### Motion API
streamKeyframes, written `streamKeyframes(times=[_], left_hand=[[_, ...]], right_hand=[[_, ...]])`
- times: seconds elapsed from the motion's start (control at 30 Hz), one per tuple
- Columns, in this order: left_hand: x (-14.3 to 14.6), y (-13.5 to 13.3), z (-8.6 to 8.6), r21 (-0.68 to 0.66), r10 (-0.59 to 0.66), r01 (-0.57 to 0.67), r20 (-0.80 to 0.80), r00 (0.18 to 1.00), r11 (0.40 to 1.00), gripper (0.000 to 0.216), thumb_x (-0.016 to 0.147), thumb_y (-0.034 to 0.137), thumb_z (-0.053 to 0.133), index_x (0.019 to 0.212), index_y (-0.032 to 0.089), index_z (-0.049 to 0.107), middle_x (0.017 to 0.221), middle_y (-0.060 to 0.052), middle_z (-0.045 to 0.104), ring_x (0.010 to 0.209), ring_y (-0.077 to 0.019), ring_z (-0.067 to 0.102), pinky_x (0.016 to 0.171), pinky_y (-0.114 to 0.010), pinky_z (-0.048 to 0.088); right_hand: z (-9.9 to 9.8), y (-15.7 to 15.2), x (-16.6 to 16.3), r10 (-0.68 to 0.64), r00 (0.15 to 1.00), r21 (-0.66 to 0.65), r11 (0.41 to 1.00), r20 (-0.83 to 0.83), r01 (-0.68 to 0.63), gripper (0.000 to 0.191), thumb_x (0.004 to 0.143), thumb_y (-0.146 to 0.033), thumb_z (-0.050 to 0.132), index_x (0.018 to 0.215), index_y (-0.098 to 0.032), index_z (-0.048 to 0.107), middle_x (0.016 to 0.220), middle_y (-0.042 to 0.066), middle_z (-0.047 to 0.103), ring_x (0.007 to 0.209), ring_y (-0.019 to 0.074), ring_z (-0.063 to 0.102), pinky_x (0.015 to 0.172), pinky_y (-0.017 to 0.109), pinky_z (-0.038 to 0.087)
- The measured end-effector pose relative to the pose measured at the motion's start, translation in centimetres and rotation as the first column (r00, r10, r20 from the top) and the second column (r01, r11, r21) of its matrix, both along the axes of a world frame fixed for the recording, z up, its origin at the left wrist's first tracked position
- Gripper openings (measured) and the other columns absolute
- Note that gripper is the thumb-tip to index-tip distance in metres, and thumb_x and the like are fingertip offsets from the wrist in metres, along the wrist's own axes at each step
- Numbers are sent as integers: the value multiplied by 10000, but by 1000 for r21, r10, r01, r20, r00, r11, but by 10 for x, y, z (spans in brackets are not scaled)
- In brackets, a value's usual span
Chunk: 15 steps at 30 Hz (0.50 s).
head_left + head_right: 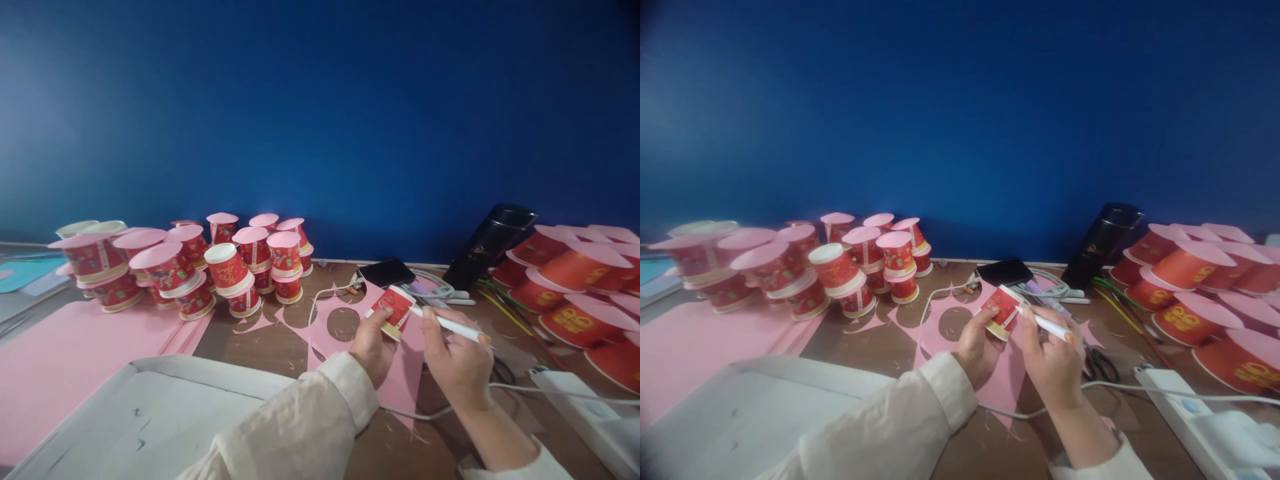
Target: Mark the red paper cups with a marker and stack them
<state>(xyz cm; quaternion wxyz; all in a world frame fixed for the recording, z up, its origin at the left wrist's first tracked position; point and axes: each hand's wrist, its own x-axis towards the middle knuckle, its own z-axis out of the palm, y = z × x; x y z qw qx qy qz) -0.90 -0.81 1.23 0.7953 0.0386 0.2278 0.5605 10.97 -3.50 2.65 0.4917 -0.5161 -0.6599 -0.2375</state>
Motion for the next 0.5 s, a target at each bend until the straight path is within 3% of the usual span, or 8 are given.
streamKeyframes(times=[0.3,0.4,0.5], left_hand=[[-1,3,0,-51,-8,8,9,1000,999,162,746,136,750,909,138,747,985,-114,771,964,-225,725,923,-301,552],[-2,4,1,-85,-17,19,23,1000,996,148,763,146,743,912,146,744,990,-110,773,947,-217,722,894,-298,558],[-3,3,5,-114,-53,58,48,997,992,166,770,167,744,932,133,740,985,-114,769,893,-210,718,852,-297,560]], right_hand=[[2,-5,-4,98,986,-9,995,-135,-100,240,1004,-384,574,982,-187,710,875,89,729,841,229,697,836,377,560],[-2,-4,-3,98,941,-62,990,-325,-124,311,1006,-428,568,1109,-170,707,937,105,733,839,231,705,823,391,572],[-14,6,6,33,838,-145,981,-544,-132,438,990,-516,580,1236,-168,678,1070,131,728,901,255,713,829,423,581]])
